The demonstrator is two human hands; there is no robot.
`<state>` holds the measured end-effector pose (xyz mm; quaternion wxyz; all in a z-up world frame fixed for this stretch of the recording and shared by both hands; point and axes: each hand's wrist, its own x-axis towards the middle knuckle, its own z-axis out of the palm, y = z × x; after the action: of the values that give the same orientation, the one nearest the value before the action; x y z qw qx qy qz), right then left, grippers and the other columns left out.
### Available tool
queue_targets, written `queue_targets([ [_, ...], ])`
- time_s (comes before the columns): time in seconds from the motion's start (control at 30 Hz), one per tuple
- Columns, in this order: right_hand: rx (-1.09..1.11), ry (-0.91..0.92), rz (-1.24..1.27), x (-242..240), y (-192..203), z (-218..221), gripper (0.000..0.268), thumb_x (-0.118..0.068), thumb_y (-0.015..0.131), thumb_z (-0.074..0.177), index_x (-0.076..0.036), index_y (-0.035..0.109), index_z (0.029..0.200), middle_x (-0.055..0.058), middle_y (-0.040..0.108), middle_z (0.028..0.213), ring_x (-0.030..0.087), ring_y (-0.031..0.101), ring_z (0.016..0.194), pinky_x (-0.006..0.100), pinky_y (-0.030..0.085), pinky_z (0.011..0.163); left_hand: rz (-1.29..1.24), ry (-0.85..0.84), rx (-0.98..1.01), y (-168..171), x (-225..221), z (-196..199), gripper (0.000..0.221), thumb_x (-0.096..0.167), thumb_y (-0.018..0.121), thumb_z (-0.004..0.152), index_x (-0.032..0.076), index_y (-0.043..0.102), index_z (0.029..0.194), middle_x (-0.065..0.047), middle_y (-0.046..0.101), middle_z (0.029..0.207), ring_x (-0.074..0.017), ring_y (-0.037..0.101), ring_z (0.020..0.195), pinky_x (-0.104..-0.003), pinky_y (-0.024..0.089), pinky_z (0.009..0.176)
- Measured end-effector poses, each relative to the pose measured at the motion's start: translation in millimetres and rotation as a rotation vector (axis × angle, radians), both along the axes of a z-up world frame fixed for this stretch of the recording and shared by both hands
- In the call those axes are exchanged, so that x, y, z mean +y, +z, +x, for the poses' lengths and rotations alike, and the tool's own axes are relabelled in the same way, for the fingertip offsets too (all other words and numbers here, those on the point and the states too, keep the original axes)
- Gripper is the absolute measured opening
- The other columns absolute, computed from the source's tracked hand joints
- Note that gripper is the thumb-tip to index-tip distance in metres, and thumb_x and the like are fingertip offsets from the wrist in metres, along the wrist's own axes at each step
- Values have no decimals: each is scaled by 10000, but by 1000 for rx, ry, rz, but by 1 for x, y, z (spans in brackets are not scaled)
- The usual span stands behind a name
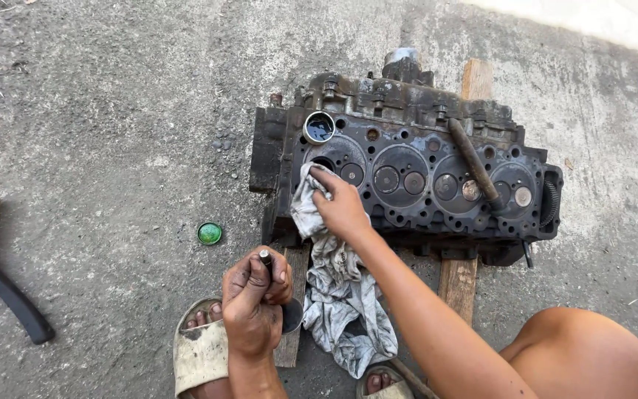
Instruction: The person cleans and laps engine valves into a cylinder head using a cloth while manually rotating the valves.
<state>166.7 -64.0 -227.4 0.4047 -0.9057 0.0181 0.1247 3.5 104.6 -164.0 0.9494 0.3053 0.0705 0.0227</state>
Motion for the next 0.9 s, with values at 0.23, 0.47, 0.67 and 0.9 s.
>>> queue_targets([
  [0.23,-145,49,38,-18,-3,-2,498,-148,674,885,-58,808,1356,74,896,1195,200,738,763,330,594,732,63,12,-4,5,0,-1,423,335,609,1164,11,677,899,12,441,673,-79,320,589,-269,204,523],
  [0.47,-164,28,34,-9,-40,-1,631,-147,631,934,-107,675,1562,155,769,1380,316,738,1178,374,573,1011,81,18,18,5,-2,-3,424,342,619,1157,22,681,886,11,459,669,-75,319,576,-267,205,515],
  [0.67,-240,243,-87,-21,-14,2,530,-103,632,872,-111,789,1379,44,785,1485,285,777,1054,384,609,932,94,17,24,2,-1,-4,431,327,593,1170,17,685,886,2,471,676,-75,311,573,-269,208,513],
  [0.9,-366,467,-493,-40,13,23,274,-256,699,876,-251,897,1065,88,850,901,394,780,810,514,602,685,60,7,-6,0,-4,1,425,318,591,1172,6,671,896,6,447,674,-78,307,584,-272,205,518],
])
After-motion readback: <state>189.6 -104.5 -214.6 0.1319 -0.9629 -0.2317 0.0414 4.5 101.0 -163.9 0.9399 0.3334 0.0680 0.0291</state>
